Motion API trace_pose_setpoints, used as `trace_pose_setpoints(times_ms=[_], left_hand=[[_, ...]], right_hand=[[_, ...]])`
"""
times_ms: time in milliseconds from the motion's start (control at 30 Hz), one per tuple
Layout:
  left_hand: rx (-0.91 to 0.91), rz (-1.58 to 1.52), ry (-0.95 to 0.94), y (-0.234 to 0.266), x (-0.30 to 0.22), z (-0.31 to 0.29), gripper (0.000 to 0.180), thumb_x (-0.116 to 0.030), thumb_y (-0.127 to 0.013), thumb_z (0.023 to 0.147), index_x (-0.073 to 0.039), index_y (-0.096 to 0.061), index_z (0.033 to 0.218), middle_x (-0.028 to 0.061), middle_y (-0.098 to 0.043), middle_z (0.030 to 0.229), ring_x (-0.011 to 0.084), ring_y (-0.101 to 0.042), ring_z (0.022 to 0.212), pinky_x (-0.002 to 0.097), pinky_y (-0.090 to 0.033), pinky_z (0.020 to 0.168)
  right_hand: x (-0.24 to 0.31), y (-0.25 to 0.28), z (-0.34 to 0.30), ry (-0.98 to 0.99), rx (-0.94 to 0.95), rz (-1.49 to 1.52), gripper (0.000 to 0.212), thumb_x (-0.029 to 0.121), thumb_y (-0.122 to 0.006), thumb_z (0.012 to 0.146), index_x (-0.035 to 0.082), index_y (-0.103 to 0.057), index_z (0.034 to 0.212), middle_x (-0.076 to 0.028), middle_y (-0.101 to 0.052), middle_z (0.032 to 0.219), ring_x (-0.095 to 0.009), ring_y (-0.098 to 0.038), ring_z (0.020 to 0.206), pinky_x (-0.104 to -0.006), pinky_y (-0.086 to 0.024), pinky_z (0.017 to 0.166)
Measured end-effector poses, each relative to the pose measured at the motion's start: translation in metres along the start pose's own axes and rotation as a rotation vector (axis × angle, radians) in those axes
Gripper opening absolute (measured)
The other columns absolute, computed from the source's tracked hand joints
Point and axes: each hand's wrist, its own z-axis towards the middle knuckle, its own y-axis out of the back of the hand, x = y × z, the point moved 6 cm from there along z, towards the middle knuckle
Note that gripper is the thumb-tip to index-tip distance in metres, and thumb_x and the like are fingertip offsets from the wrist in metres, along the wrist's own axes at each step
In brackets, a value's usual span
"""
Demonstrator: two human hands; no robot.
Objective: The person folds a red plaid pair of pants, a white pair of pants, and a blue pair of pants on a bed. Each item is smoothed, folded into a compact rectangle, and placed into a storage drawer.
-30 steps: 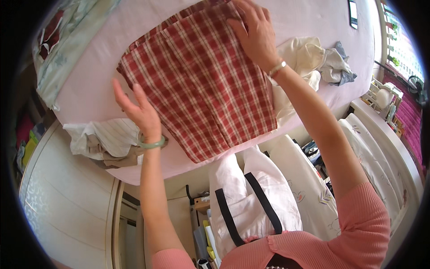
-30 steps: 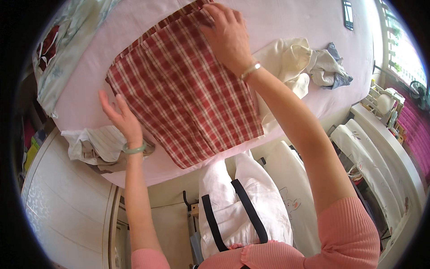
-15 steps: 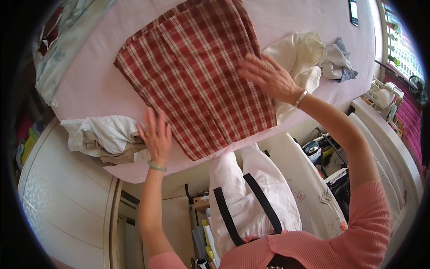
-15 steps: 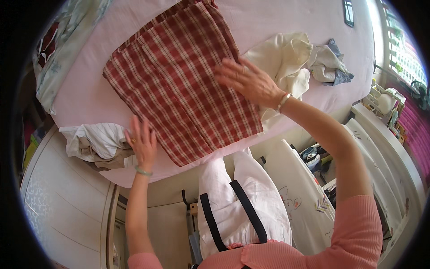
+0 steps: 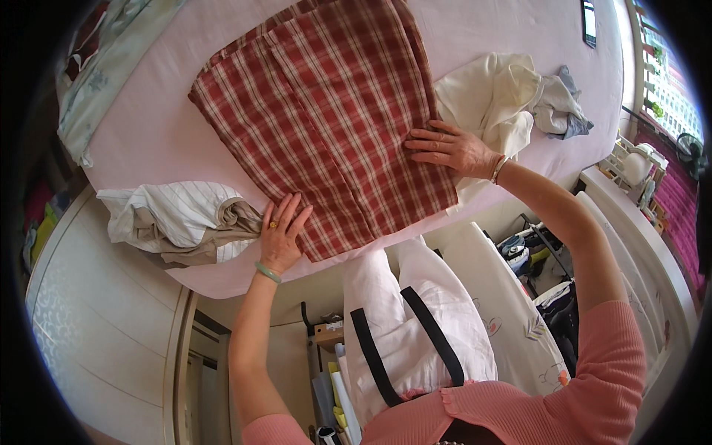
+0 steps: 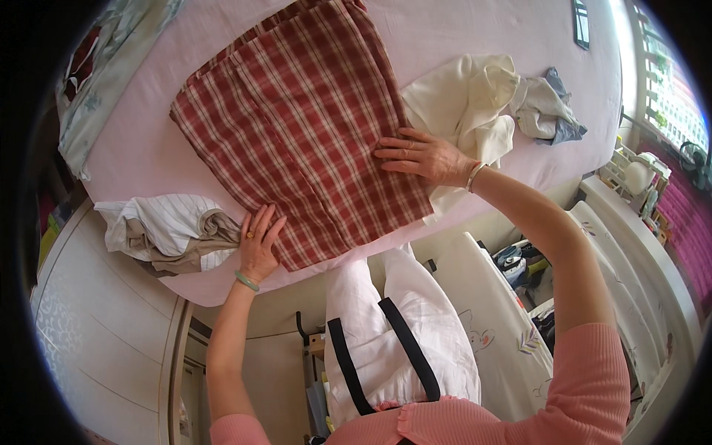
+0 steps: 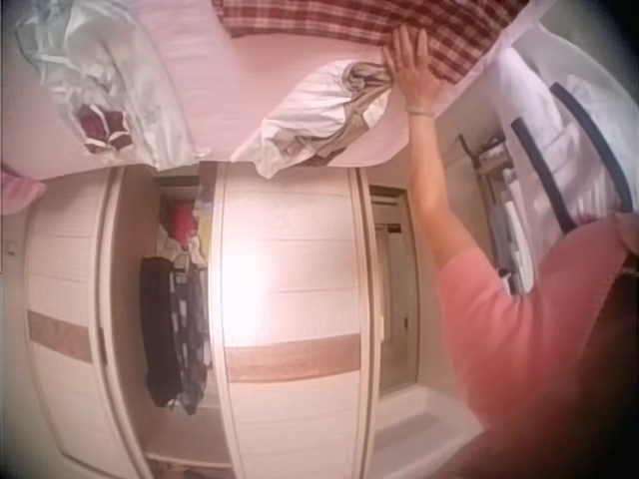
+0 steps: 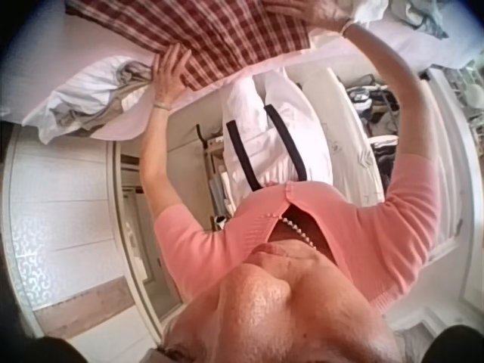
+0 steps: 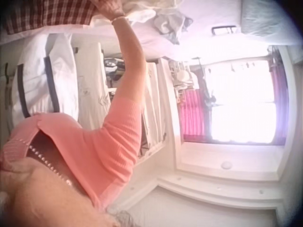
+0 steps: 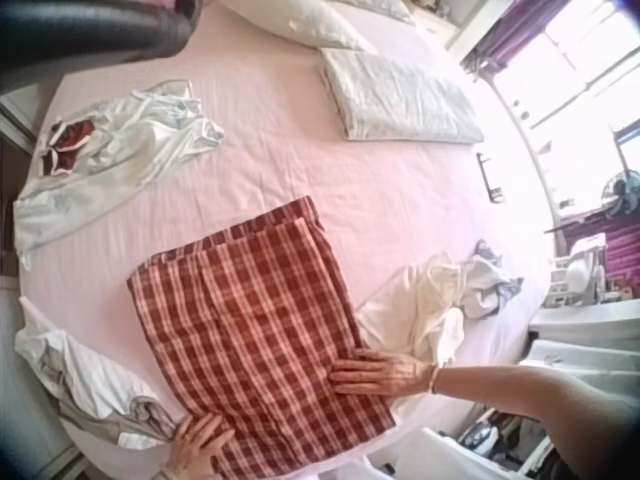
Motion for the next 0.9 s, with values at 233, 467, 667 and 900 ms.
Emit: trace_pose_setpoints(times_ms=[233, 467, 667, 900], left_hand=[[-0.279, -0.539, 0.314, 0.018, 0.016, 0.008, 0.021, -0.017, -0.057, 0.090, -0.010, -0.066, 0.108, 0.0062, -0.061, 0.123, 0.0231, -0.053, 0.121, 0.0378, -0.039, 0.104], [-0.500, -1.014, 0.797, -0.001, 0.028, -0.015, 0.028, -0.024, -0.063, 0.092, -0.001, -0.058, 0.107, 0.0035, -0.058, 0.101, 0.0168, -0.051, 0.098, 0.0311, -0.038, 0.094], [-0.518, -0.274, 0.744, 0.002, 0.007, -0.014, 0.022, -0.020, -0.055, 0.099, 0.000, -0.056, 0.109, 0.0062, -0.058, 0.091, 0.0194, -0.055, 0.092, 0.0327, -0.042, 0.084], [-0.623, -1.062, 0.890, -0.011, -0.012, -0.030, 0.031, -0.020, -0.048, 0.103, 0.000, -0.050, 0.126, 0.0085, -0.063, 0.101, 0.0136, -0.061, 0.087, 0.0306, -0.053, 0.085]], right_hand=[[-0.017, 0.010, -0.004, -0.431, -0.229, 0.541, 0.026, 0.001, -0.057, 0.087, 0.005, -0.065, 0.111, -0.004, -0.066, 0.120, -0.019, -0.057, 0.118, -0.0360, -0.039, 0.106], [-0.032, -0.013, -0.032, -1.004, -0.291, 1.103, 0.029, 0.026, -0.059, 0.097, 0.001, -0.066, 0.110, -0.001, -0.067, 0.099, -0.008, -0.057, 0.092, -0.0259, -0.047, 0.086], [-0.020, 0.005, -0.024, -1.030, -0.548, 0.917, 0.025, 0.025, -0.065, 0.092, 0.002, -0.068, 0.102, -0.005, -0.065, 0.089, -0.012, -0.056, 0.079, -0.0261, -0.046, 0.075], [-0.013, -0.007, -0.048, -1.077, -0.763, 0.929, 0.025, 0.026, -0.066, 0.092, 0.003, -0.068, 0.100, -0.006, -0.062, 0.090, -0.014, -0.057, 0.088, -0.0293, -0.045, 0.079]])
